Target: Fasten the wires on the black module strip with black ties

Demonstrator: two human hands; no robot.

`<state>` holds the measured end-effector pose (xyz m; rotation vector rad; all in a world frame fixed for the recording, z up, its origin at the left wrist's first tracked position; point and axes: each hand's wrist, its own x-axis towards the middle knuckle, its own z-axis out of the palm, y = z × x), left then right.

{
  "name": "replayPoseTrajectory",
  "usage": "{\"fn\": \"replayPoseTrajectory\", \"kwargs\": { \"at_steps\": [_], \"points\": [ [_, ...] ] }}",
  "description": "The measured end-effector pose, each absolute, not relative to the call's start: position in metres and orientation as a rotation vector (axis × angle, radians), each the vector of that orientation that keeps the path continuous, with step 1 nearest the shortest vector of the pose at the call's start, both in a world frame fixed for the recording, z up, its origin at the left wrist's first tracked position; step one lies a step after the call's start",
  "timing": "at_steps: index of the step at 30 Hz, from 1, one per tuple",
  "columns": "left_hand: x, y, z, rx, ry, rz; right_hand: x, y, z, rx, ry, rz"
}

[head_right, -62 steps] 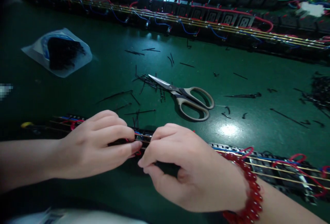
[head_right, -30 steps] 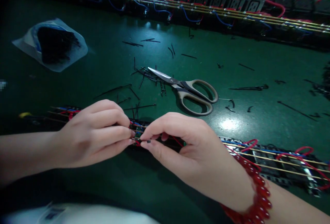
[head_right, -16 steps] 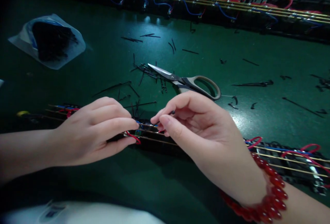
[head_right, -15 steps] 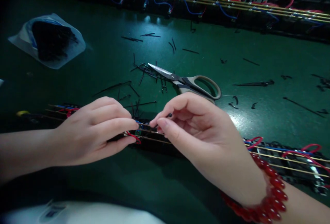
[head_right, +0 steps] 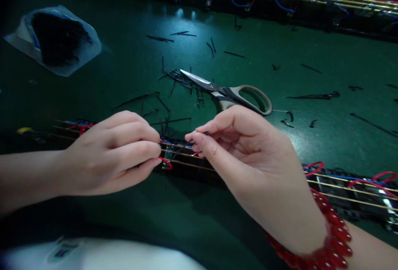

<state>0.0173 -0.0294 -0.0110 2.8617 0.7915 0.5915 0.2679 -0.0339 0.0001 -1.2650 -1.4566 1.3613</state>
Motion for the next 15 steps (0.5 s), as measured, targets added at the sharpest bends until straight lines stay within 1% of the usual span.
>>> {"fn": "replayPoseTrajectory", "kwargs": {
  "at_steps": [15],
  "points": [
    [0.0162, -0.0305, -0.0123, 2.912, 0.757, 0.605, 0.2658, -0.0353, 0.0006, -1.251, -1.445, 1.341]
  ]
}}
